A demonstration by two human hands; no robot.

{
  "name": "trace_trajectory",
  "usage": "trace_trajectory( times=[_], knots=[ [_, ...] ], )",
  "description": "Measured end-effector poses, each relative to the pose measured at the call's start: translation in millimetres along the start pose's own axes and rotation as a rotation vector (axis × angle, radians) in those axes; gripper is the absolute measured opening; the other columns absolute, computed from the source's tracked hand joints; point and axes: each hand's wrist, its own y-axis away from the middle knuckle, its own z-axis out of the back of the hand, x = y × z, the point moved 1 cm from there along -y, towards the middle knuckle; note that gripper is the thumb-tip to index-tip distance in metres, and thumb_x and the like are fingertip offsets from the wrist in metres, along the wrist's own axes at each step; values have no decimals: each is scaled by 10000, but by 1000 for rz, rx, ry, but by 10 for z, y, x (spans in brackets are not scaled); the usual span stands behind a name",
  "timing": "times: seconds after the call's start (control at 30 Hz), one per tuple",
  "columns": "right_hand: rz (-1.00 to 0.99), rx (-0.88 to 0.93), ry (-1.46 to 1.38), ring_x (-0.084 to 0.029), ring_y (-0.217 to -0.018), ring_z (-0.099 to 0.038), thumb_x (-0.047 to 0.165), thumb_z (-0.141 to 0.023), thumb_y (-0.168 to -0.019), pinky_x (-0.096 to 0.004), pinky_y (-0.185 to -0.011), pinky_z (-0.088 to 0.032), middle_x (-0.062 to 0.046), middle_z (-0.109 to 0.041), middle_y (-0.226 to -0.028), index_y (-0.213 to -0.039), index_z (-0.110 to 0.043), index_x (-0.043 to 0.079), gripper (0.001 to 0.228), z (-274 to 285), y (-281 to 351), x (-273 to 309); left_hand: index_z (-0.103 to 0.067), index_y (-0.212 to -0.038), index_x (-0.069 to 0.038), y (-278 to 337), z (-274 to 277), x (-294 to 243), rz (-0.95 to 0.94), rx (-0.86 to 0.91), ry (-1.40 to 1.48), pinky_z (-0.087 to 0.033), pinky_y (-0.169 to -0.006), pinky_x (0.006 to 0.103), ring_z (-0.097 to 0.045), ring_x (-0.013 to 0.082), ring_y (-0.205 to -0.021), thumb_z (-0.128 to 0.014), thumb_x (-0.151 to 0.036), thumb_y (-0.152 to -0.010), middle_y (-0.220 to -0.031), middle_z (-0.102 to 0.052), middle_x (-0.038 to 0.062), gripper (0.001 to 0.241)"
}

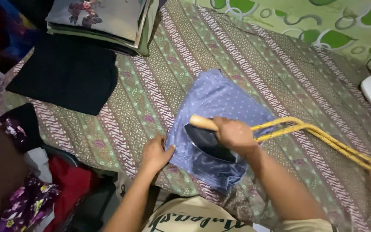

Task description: The person irons a blue polka-dotted shirt on a patterned bedsheet. They repeatedly smooth the fabric, use a traditional iron to press the shirt, and fold it into a neat stack.

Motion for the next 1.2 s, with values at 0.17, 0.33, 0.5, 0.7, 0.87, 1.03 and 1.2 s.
trace_trajectory(
  times=[0.17,0.33,0.5,0.7,0.87,1.03,1.2],
  knots=[
    [-19,-127,72,-333,-826,-774,301,-510,-956,-490,-737,-620,-96,-755,-821,-995,-658,208,179,-82,-592,-73,-727,-949,-136,-122,-57,145,63,89,-19,-532,-780,508,-709,414,-928,-775,-409,-740,-834,-727,163,347],
    [-389,-355,209,-288,-744,-776,213,-521,-974,-440,-598,-622,-56,-732,-744,-830,-719,191,245,-189,-1575,-501,-717,-997,-91,-32,102,-48,59,60,-51,-519,-823,519,-679,458,-1000,-700,-380,-816,-953,-712,231,342],
    [-263,-286,28,-382,-875,-775,235,-568,-915,-514,-734,-624,-144,-757,-835,-1012,-671,153,163,-407,-1992,-964,-689,-1036,-28,26,185,-129,109,112,28,-514,-870,561,-660,504,-1052,-658,-382,-878,-954,-706,287,388],
    [-130,-177,94,-359,-881,-781,301,-585,-920,-503,-772,-621,-130,-768,-842,-1026,-694,193,186,-76,-1444,-524,-742,-1098,-64,-4,165,-125,105,153,-30,-528,-921,536,-668,451,-1103,-640,-428,-891,-1029,-744,229,431],
    [-301,-172,-35,-393,-971,-757,220,-508,-970,-539,-815,-610,-161,-770,-954,-1164,-667,169,256,-254,-1781,-631,-728,-1000,6,-20,90,-9,89,130,31,-511,-834,585,-666,530,-1026,-646,-385,-892,-950,-720,317,414],
    [-214,-142,-50,-384,-990,-758,209,-533,-968,-528,-838,-609,-168,-777,-971,-1168,-675,164,249,-159,-1416,-290,-710,-999,27,42,76,35,87,64,127,-505,-808,598,-653,553,-1015,-672,-372,-889,-936,-698,348,415],
    [-3,-19,-74,-417,-903,-766,194,-496,-964,-531,-787,-619,-204,-758,-908,-1083,-663,125,216,106,-611,274,-603,-1221,-55,111,203,-85,142,47,250,-538,-812,501,-713,446,-960,-795,-352,-792,-952,-731,238,556]
  ],
)
